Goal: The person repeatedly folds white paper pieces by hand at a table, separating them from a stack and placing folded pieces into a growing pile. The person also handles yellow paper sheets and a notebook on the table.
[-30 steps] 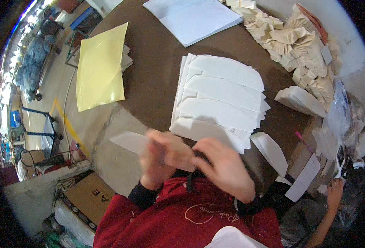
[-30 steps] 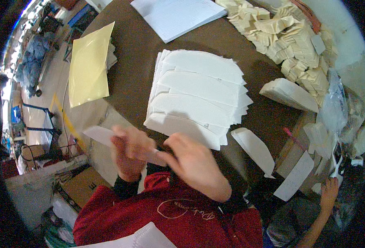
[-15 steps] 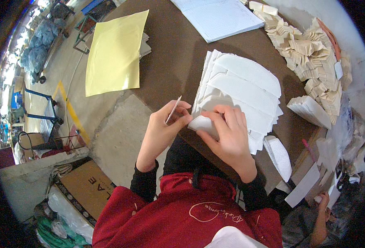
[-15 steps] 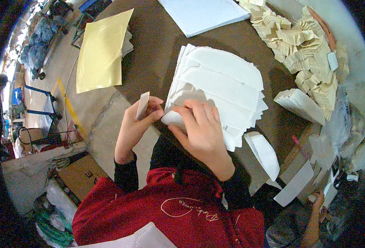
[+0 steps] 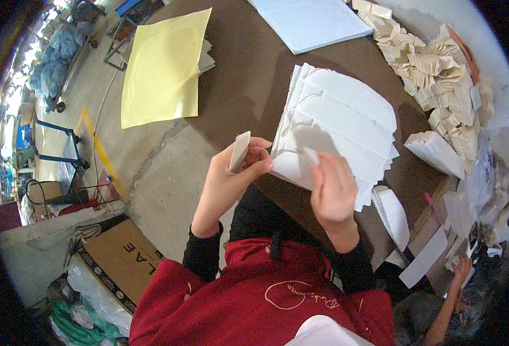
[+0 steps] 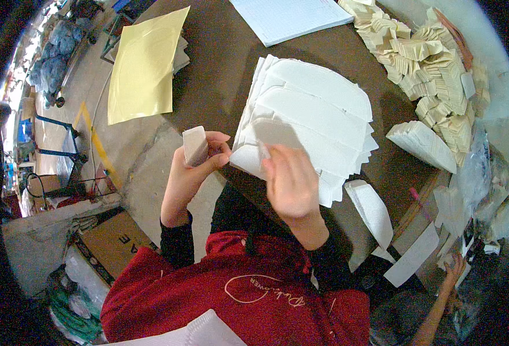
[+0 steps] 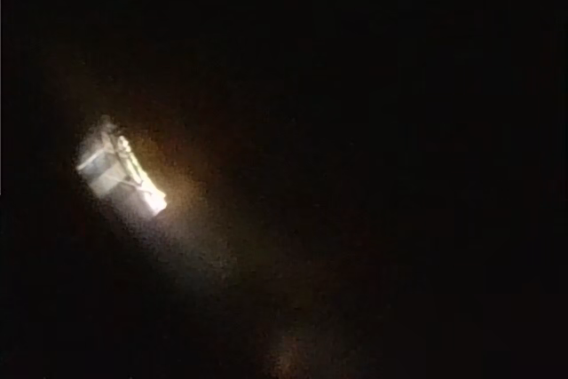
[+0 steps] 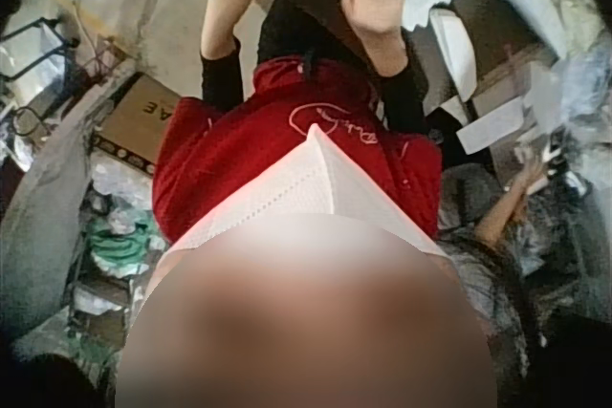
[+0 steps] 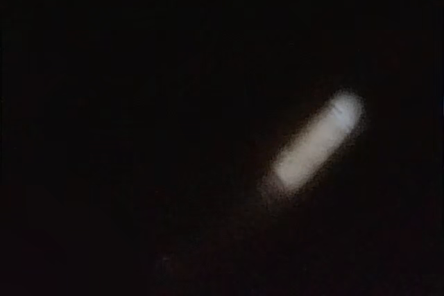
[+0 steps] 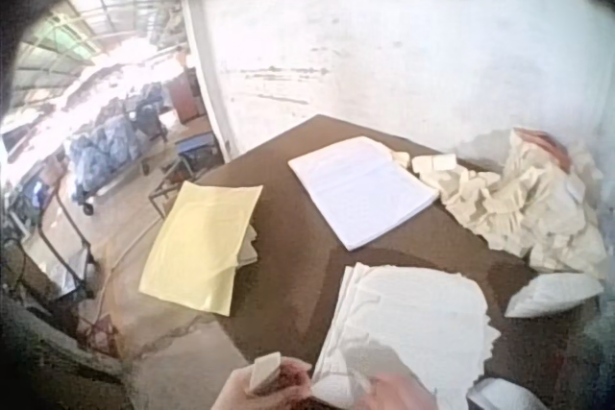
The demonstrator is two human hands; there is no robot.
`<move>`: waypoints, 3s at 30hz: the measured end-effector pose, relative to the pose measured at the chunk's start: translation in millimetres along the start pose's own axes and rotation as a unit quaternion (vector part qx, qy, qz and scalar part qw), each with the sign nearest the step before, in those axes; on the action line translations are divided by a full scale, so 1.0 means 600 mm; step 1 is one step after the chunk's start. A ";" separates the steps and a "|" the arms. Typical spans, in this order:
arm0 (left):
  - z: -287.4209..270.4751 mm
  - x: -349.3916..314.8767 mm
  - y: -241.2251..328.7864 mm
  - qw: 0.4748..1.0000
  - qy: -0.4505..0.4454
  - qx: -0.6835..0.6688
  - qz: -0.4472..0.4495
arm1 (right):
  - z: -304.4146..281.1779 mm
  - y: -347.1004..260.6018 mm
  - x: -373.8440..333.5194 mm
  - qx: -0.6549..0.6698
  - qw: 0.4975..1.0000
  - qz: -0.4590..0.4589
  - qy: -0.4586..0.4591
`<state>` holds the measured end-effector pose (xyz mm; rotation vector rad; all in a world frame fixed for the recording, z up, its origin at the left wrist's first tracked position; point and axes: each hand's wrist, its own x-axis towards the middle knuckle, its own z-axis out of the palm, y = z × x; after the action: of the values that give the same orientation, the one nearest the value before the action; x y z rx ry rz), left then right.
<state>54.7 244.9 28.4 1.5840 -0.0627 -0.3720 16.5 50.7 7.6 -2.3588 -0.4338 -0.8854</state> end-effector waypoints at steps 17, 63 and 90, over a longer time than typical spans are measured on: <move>0.173 -0.032 0.044 0.938 -0.249 -0.026 0.241 | -0.186 -0.054 -0.027 0.005 0.997 0.075 0.027; 0.132 0.083 0.052 0.814 -0.036 -0.565 0.128 | -0.094 -0.023 0.048 0.108 0.937 0.270 -0.192; 0.037 0.064 0.071 0.987 -0.125 0.101 -0.016 | -0.012 0.076 0.034 0.100 0.990 0.076 0.060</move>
<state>93.1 211.1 62.4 1.7325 -0.2757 -0.6046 49.6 12.3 7.7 -2.1122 -0.2765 -0.8637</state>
